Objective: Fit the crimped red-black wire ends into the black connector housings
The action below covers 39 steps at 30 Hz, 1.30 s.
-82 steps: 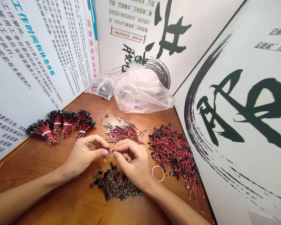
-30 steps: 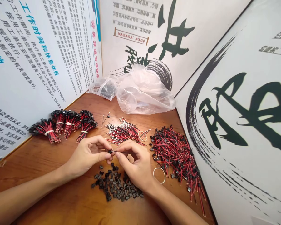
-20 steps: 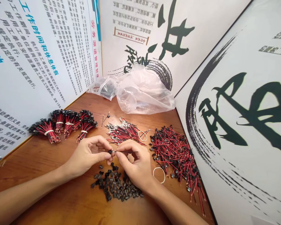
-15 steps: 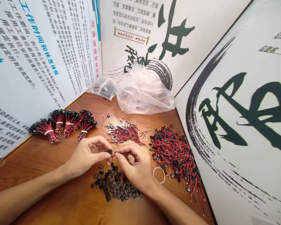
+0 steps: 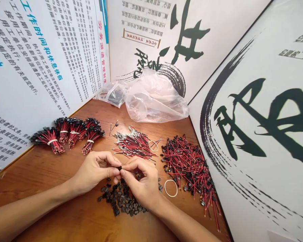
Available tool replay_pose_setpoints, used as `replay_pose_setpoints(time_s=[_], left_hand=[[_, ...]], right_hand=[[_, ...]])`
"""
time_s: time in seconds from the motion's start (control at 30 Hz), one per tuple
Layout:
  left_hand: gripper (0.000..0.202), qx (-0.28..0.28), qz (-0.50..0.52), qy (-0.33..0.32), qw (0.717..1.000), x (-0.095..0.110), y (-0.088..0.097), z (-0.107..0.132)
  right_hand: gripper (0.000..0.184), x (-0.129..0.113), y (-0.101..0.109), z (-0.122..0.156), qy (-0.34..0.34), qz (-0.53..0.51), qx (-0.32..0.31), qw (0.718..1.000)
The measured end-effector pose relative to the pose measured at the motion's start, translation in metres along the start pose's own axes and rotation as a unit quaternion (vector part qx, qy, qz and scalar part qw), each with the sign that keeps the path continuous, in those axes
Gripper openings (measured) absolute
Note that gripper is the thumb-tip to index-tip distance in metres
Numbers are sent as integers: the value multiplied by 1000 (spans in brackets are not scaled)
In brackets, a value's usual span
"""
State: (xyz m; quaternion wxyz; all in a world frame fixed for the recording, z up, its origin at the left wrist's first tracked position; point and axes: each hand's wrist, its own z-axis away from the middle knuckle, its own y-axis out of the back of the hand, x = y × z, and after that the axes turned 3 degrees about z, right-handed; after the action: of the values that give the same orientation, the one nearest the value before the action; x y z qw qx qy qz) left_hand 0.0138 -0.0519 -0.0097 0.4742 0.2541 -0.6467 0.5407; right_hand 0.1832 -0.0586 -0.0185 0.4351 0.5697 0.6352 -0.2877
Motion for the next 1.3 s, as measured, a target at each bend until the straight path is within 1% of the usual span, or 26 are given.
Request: replay_pose_setpoints(time_s=[0.13, 0.2, 0.27, 0.33, 0.43, 0.57, 0.6, 0.63, 0.67, 0.7, 0.77, 0.87, 0.97, 1.03, 1.13, 1.3], left_hand=[[14, 13, -16, -1, 1000, 0, 1, -1], [13, 25, -42, -14, 999, 3, 4, -4], [13, 48, -67, -41, 996, 6, 9, -8], [13, 72, -84, -70, 991, 8, 14, -12], [15, 80, -99, -79, 989, 10, 19, -15], [16, 74, -105, -63, 990, 9, 19, -15], [16, 71, -109, -60, 990, 9, 18, -15], [16, 69, -115, -57, 989, 10, 17, -15], [15, 65, -121, -54, 989, 10, 16, -15], [14, 61, -129, -50, 988, 11, 15, -14], [13, 60, -146, -46, 986, 13, 14, -14], [13, 70, -166, -55, 982, 13, 14, -14], [14, 84, -164, -75, 980, 12, 16, -14], [15, 89, -157, -87, 980, 11, 17, -14], [15, 96, -155, -90, 979, 10, 16, -12], [15, 103, -156, -80, 979, 10, 11, -12]], right_hand=[[10, 2, 4, -6, -4, 12, -14, 1000], [9, 7, 13, -16, -26, 51, -54, 997], [7, 15, 24, -27, -68, 129, -114, 983], [6, 23, 34, -35, -94, 235, -167, 953], [10, 30, 38, -37, -100, 382, -222, 892], [11, 29, 31, -29, -91, 529, -236, 810], [11, 28, 30, -27, -82, 547, -242, 797], [11, 27, 30, -26, -71, 550, -252, 793], [11, 26, 30, -26, -59, 541, -262, 797], [11, 25, 32, -27, -48, 520, -268, 809], [12, 21, 36, -30, -33, 460, -269, 846], [13, 12, 41, -36, -38, 353, -251, 900], [11, 2, 43, -40, -53, 261, -232, 936], [9, -1, 43, -41, -67, 214, -222, 949], [8, -3, 41, -39, -104, 155, -212, 959], [5, -6, 37, -38, -177, 45, -211, 960]])
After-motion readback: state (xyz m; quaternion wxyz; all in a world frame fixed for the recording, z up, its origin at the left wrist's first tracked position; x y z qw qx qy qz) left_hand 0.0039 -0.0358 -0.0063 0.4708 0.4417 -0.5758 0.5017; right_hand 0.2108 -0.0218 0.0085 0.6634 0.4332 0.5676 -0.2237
